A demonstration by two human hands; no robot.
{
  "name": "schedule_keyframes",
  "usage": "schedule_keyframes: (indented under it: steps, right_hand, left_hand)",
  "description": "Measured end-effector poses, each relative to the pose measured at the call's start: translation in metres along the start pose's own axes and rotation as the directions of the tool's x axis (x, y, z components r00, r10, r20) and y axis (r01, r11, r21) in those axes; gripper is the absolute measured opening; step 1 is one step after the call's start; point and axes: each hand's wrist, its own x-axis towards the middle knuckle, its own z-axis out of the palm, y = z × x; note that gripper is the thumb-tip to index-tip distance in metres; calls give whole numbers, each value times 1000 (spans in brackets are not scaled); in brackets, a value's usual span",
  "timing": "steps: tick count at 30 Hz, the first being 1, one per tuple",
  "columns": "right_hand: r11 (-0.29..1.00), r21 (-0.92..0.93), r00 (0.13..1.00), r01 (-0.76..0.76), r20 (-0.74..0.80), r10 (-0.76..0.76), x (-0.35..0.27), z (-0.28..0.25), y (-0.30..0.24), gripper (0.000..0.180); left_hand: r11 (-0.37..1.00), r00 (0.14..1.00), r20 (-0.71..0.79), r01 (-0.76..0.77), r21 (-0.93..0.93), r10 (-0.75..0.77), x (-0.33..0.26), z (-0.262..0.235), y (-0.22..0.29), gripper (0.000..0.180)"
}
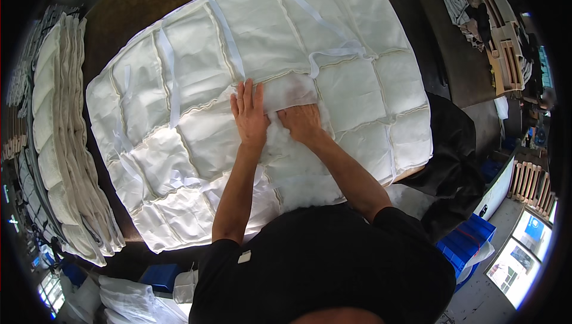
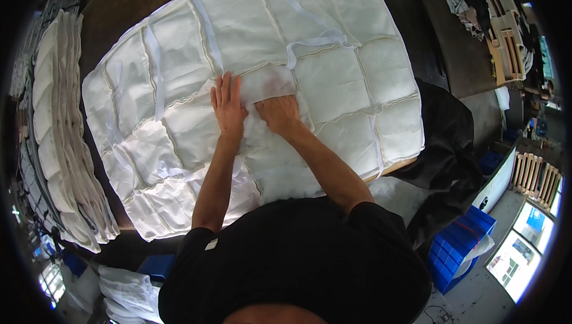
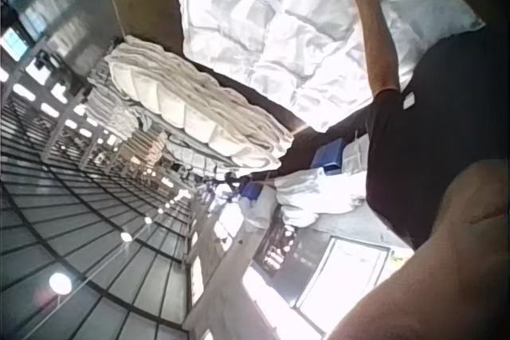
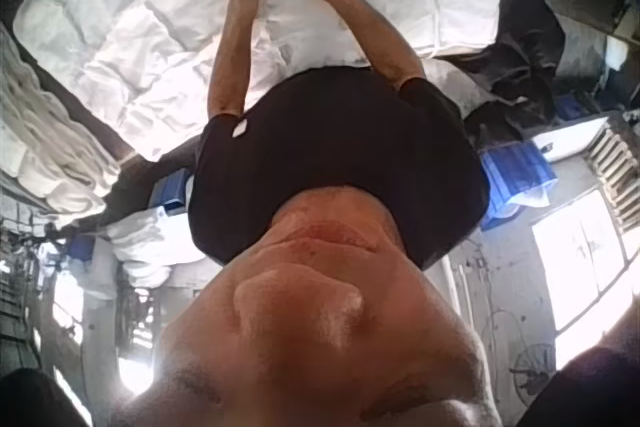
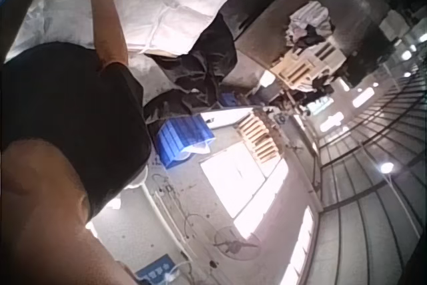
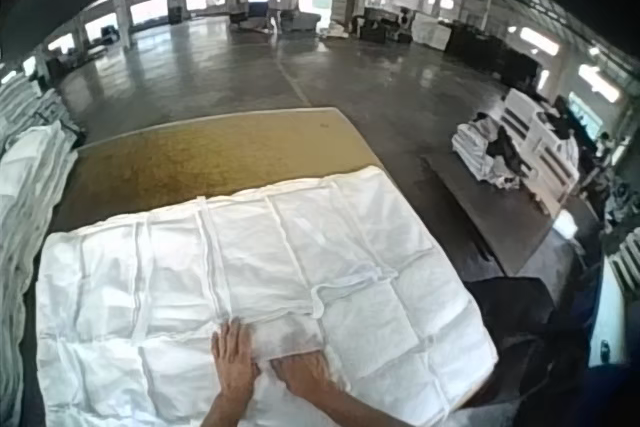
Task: Stuffing white fiber material into the pockets of a white quilted fabric panel.
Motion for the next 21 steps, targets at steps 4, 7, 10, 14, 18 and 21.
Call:
schedule_keyframes:
  steps: [4,7,10,14,18,21]
  right_hand:
    - [981,-174,988,86,-111,-107,-4,-8,-4,53]
    - [998,-61,998,21,64,-17,1,-16,0,56]
    - [982,-184,919,-50,377,118,-19,-21,6,66]
    - [944,-173,900,281,-295,-322,-105,-17,19,69]
    - [986,-119,957,114,-255,-141,-139,-11,31,72]
    - [986,-25,967,164,-193,-166,-104,-8,28,65]
  left_hand:
    - [999,990,-139,-38,2,38,-7,6,-8,82]
    - [995,997,-74,28,-98,-35,-11,8,-8,85]
    - [985,998,-38,47,-167,-55,-8,9,-11,71]
    - [979,999,-51,5,-202,-15,-3,-13,-10,70]
    - [904,995,32,98,-417,-93,-13,-66,15,67]
    - [866,979,164,187,-463,-123,-49,-93,54,63]
